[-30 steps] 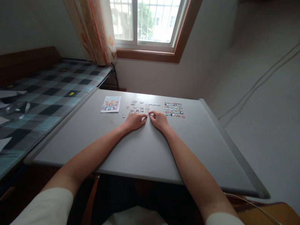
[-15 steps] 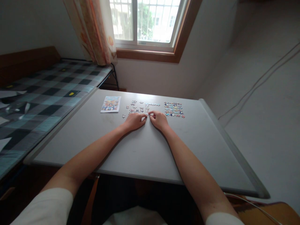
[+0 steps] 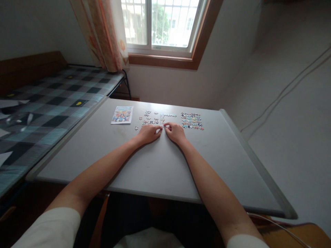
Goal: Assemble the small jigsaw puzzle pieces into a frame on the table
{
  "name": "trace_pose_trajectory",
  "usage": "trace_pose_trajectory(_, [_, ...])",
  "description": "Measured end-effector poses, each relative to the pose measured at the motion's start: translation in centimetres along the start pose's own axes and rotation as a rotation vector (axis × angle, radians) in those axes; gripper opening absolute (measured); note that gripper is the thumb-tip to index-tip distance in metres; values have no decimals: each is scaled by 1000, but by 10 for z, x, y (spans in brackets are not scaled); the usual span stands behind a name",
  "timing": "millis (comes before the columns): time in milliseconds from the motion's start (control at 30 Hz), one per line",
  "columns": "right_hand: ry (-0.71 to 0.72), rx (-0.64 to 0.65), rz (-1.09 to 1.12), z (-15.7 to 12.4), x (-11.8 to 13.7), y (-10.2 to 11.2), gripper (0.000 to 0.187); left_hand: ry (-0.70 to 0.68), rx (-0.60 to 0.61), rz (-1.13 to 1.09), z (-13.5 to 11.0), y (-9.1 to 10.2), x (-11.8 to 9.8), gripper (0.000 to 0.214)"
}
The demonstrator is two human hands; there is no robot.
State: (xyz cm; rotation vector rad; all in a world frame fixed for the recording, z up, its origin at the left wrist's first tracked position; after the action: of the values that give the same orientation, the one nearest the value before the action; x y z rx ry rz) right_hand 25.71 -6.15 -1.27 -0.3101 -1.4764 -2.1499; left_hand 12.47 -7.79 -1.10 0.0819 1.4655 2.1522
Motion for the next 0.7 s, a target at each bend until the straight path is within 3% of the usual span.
trace_pose_trajectory(700, [3, 2, 3, 0, 0, 0, 26, 11, 12, 1, 0, 2, -2, 33])
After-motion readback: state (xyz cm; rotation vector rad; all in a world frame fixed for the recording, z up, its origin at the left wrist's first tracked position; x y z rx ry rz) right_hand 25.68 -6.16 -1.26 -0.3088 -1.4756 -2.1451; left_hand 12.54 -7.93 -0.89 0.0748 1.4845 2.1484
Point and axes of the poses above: each hand's wrist, its own z-axis towards the middle knuckle, its own y-axis out of the back of the hand, x = y × z, the point moved 7 cm from there along z, towards the middle knuckle, and after that the axes turned 11 degrees about -x, right-handed, at the moved point
